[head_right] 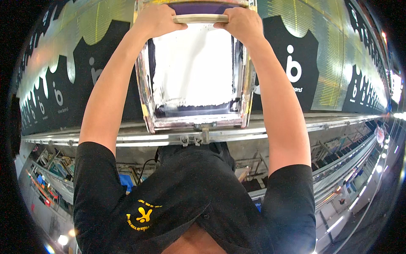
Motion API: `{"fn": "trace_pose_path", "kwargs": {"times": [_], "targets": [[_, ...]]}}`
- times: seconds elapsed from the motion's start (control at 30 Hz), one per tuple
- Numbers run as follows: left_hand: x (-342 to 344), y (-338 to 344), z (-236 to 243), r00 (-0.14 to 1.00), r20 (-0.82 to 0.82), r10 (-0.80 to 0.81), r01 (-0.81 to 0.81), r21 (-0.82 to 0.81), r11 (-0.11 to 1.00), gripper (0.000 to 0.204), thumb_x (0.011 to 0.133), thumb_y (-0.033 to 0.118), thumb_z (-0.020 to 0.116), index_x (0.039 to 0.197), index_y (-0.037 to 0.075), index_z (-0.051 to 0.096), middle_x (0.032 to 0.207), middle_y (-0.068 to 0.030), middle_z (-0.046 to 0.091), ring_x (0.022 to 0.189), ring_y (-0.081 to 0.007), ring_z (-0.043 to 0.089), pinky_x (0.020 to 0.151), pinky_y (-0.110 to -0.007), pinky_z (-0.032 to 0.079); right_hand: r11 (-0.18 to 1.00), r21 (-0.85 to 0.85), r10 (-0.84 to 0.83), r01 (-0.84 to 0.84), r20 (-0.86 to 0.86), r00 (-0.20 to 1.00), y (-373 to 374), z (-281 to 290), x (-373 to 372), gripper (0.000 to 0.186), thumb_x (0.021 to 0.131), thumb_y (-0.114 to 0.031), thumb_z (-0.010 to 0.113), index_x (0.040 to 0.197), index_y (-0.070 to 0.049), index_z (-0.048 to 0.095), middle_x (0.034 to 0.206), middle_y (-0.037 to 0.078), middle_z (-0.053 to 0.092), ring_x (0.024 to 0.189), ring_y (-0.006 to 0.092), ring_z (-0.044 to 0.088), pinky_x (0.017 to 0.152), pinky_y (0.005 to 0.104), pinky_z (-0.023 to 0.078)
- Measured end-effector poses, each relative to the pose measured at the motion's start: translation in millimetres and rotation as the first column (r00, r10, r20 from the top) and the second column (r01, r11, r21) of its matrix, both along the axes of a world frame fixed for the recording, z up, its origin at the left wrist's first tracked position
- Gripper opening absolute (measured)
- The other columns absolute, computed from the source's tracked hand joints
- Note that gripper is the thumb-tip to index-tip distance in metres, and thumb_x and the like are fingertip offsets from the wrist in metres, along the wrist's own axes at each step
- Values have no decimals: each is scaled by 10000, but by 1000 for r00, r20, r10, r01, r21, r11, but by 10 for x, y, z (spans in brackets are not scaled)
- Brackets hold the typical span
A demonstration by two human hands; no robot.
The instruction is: The person repeatedly pulls a squeegee across a screen-printing frame to spread ink over a mesh screen. The action is performed in a steady back-and-forth motion, maintaining consistent pressure and coverage across the frame.
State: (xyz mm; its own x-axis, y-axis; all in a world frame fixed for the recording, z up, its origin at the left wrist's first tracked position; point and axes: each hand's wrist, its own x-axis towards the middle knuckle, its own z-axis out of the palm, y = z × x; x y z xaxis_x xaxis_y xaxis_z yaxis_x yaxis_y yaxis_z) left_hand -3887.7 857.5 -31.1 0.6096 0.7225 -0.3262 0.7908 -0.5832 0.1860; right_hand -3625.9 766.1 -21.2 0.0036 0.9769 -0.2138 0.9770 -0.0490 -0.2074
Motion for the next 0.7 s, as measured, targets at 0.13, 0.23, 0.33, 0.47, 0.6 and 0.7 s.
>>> {"fn": "trace_pose_path", "kwargs": {"times": [0.13, 0.23, 0.33, 0.47, 0.6, 0.7], "targets": [[-120, -759, 66, 997, 7, 72, -72, -16, 997, 623, 873, 707, 755, 1025, 110, 851, 894, -121, 812, 868, -325, 797, 826, -463, 635, 988, 151, 46, -40, -40, 998, -665, -136, -88, 341, 849, -493, 874, 911, -165, 807, 834, 41, 777, 794, 309, 762, 769, 463, 594], [-285, -1460, 92, 996, 19, 84, -83, -76, 994, 530, 846, 636, 814, 1009, 133, 840, 881, -131, 802, 877, -339, 796, 803, -489, 633, 952, 276, 152, -135, -43, 987, -1396, -197, -203, 271, 842, -382, 875, 878, -133, 773, 796, 49, 750, 769, 293, 747, 758, 448, 569], [-478, -2276, 48, 991, 66, 113, -103, -132, 986, 428, 823, 502, 862, 971, 102, 823, 845, -133, 785, 848, -358, 786, 771, -510, 621, 930, 326, 193, -168, -44, 980, -2264, -258, -362, 163, 832, -234, 850, 867, -118, 742, 792, 50, 723, 770, 251, 731, 771, 415, 534], [-685, -2948, -81, 947, 312, 76, -100, 60, 993, 372, 833, 468, 856, 954, 118, 822, 842, -145, 781, 849, -366, 775, 765, -519, 598, 910, 390, 200, -139, -120, 972, -2793, -273, -475, 177, 798, -196, 870, 912, -125, 755, 844, 48, 736, 825, 263, 723, 811, 420, 533], [-590, -2620, 288, 998, 16, 65, -59, -254, 965, 400, 876, 540, 810, 951, 147, 826, 861, -142, 791, 882, -364, 775, 772, -517, 594, 946, 264, 240, -190, -172, 956, -2610, -56, -389, 203, 803, -267, 870, 865, -121, 743, 855, 56, 742, 836, 282, 737, 822, 422, 522], [-451, -2075, 569, 995, -96, 12, -36, -254, 967, 501, 938, 659, 710, 958, 174, 834, 871, -137, 800, 872, -367, 782, 779, -499, 620, 961, 193, 232, -198, -176, 957, -2057, 271, -293, 295, 848, -366, 876, 800, -108, 739, 763, 73, 730, 750, 317, 730, 733, 467, 540]]}}
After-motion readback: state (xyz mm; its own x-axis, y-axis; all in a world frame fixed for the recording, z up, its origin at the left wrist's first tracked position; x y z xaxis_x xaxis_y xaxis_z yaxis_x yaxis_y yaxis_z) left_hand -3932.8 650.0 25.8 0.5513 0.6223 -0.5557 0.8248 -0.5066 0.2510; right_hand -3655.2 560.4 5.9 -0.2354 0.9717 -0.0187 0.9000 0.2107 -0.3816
